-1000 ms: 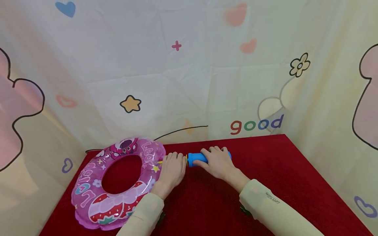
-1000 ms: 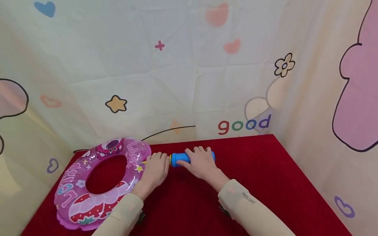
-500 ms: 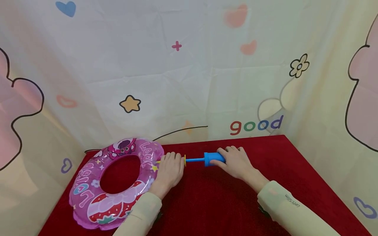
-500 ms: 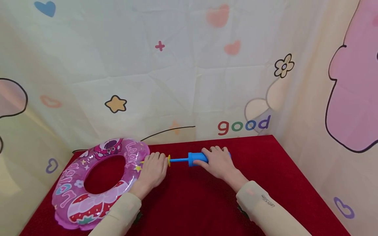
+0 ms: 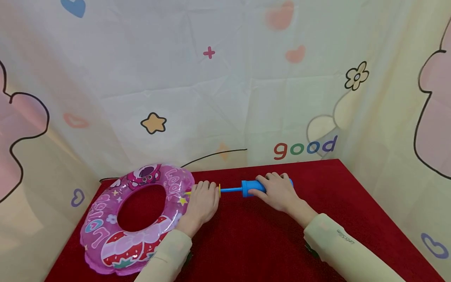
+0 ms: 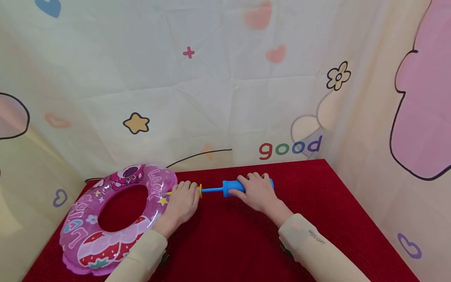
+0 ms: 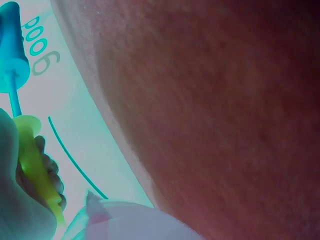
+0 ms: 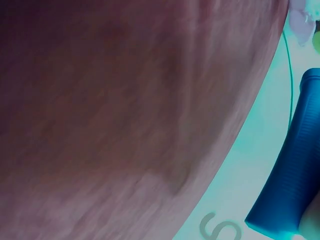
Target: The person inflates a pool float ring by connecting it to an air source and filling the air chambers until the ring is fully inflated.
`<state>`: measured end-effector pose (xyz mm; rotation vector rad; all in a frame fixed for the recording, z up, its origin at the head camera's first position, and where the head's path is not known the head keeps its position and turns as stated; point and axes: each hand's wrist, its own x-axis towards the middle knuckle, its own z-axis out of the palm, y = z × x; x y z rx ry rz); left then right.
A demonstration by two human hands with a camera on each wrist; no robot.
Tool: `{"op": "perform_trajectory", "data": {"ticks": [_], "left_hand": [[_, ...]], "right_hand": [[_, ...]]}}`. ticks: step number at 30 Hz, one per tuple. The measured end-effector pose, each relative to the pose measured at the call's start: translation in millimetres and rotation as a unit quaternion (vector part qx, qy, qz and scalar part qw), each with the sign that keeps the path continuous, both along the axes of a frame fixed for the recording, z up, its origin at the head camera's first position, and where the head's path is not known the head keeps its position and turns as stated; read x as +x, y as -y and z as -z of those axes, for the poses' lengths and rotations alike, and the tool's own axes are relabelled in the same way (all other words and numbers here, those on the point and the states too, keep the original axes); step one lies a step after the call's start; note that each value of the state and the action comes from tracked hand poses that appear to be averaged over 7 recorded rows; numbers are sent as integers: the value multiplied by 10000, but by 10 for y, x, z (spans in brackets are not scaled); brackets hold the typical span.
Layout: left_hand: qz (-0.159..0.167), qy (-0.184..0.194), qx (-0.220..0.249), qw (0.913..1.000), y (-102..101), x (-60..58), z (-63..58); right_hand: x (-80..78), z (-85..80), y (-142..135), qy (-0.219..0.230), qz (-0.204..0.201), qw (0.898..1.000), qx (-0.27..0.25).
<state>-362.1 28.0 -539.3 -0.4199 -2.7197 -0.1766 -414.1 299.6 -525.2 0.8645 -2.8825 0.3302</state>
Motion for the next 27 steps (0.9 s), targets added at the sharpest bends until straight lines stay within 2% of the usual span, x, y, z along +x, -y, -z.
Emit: {"op": "perform_trajectory", "data": {"ticks": [8,12,19,24,27], "left_hand": [[50,-133,-127,9998,-9,40,-18],[39,-179,-158,9997,5,55,-18],[-23,193,92,9998,16,66,-7],[-50,487,221,9986,27,49,-2],[-38,542,252,9982,36,41,2]], "right_hand": [[105,-46,480,-1,26,9998,175],[132,-51,630,-54,11,9998,187],[108,-63,539,-24,-59,9999,151],[72,-54,359,-122,-49,9999,104],[57,-37,227,-123,-31,9999,47]]}}
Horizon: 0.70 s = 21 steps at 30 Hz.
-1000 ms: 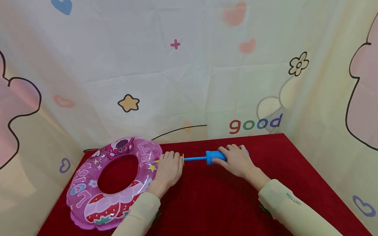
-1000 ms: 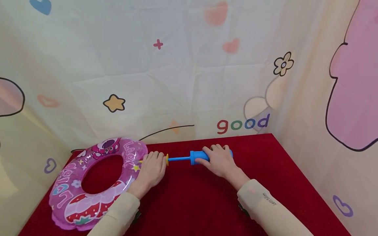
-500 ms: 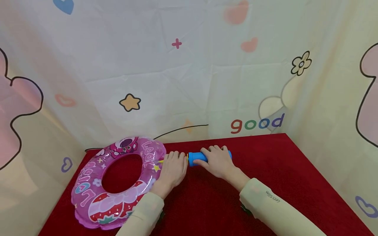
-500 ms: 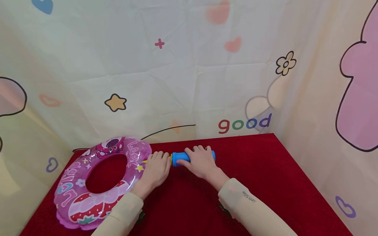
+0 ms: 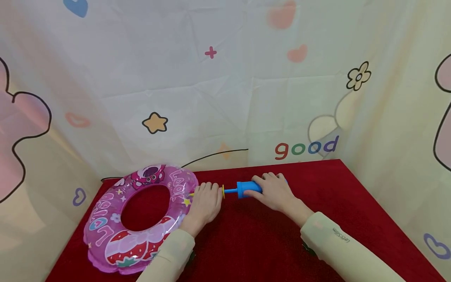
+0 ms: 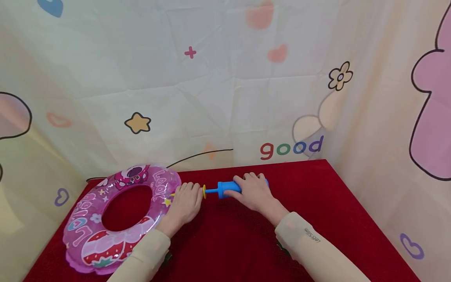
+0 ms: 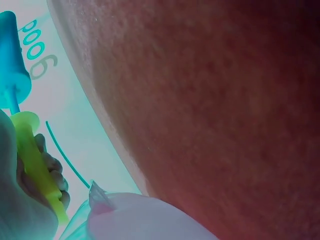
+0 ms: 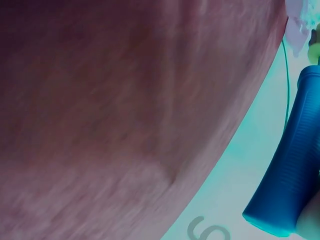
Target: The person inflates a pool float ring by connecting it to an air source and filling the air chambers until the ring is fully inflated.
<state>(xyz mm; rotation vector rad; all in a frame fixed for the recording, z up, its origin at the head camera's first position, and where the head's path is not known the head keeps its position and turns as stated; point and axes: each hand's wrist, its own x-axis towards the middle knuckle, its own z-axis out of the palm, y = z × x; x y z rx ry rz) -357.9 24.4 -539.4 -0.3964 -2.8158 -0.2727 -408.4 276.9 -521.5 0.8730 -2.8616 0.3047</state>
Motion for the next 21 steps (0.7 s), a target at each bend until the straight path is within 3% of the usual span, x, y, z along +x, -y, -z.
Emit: {"op": "perform_trajectory", "data": {"ticks": [12,21], "left_hand": [[-145,98,88,9998,39,-31,39],[-33,6,237,9997,30,-73,69]], "right_hand": [[-91,65,-476,113,123,9995,-266],[-69,50,-415,106,110,9997,-184]]}}
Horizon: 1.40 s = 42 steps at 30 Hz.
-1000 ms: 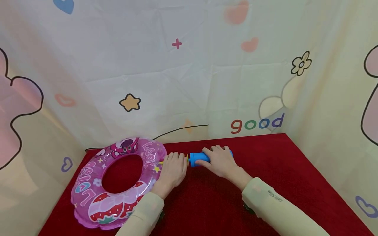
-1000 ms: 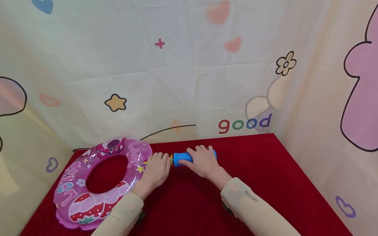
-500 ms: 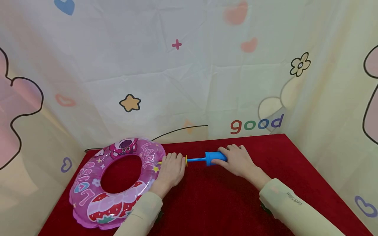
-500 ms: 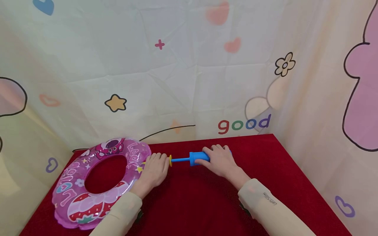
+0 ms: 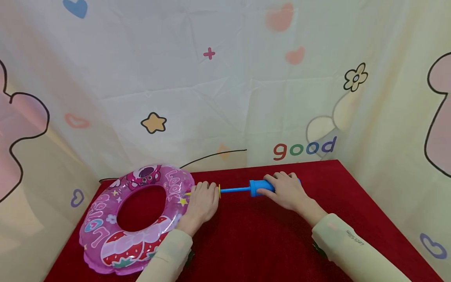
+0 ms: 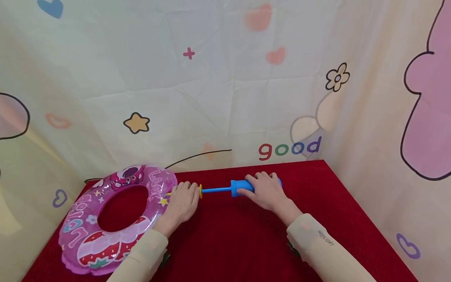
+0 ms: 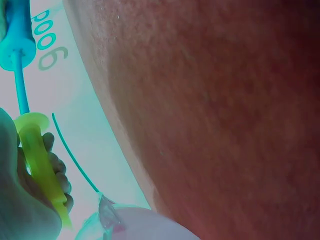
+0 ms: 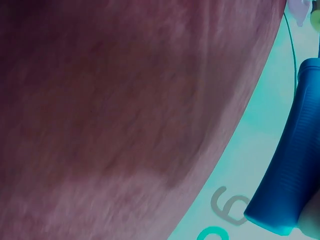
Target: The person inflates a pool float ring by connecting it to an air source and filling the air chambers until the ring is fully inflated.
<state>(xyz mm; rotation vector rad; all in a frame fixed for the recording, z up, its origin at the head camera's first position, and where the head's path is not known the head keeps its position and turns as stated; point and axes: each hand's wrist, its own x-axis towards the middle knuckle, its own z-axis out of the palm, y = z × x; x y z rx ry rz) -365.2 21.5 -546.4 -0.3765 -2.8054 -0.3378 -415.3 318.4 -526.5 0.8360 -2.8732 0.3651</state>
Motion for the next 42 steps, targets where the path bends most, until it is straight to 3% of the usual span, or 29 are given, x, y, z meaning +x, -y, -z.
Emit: {"op": "perform_trajectory", "data": {"ticks": [14,19,26,33,42], "left_hand": [[98,-54,-200,9997,-125,35,-75],[113,-94,-206,9997,-161,35,-64],[-3,168,-233,9996,-126,20,-41],[45,-43,-315,9995,-78,52,-9],[-83,38,-367,9993,5,44,-24]], "right_hand": [[115,-18,613,-86,-70,9998,185],[124,-31,695,-36,-143,9998,134],[61,4,530,72,-144,9996,212],[19,86,225,134,-125,9998,72],[-42,103,-93,-42,-91,9999,121]]}}
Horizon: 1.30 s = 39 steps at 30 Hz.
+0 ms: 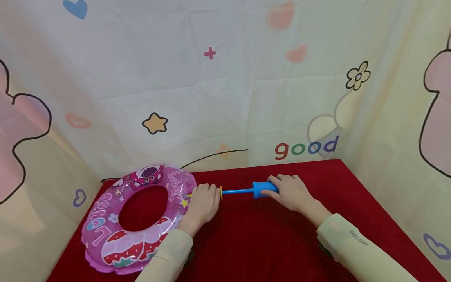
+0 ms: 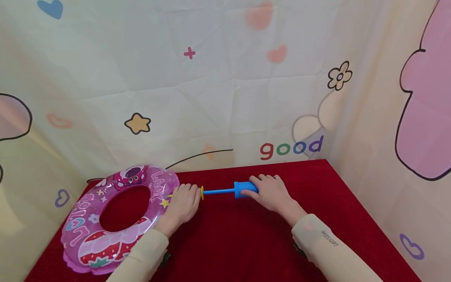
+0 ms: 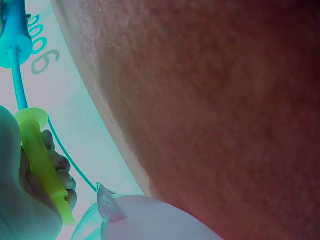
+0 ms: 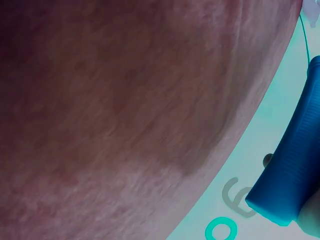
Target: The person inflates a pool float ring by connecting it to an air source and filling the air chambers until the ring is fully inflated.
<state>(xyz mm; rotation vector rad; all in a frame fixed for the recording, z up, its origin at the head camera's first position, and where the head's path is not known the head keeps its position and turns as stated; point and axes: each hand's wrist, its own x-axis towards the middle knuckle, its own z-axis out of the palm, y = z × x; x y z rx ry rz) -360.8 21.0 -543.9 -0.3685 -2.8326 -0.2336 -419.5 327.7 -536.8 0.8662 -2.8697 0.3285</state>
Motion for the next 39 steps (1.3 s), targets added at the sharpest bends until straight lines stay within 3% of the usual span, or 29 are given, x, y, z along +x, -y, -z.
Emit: {"op": "perform_trajectory", "data": {"ticks": [11,30,39], "left_hand": [[-96,-48,31,9999,65,-23,42],[-176,-54,-12,9998,-31,-38,36],[-132,158,24,9998,-19,-75,1]], "right_hand": [[-14,35,64,174,5,9998,-36],[86,-25,969,-71,-248,9996,148],[-12,-40,675,27,-241,9997,49]]}}
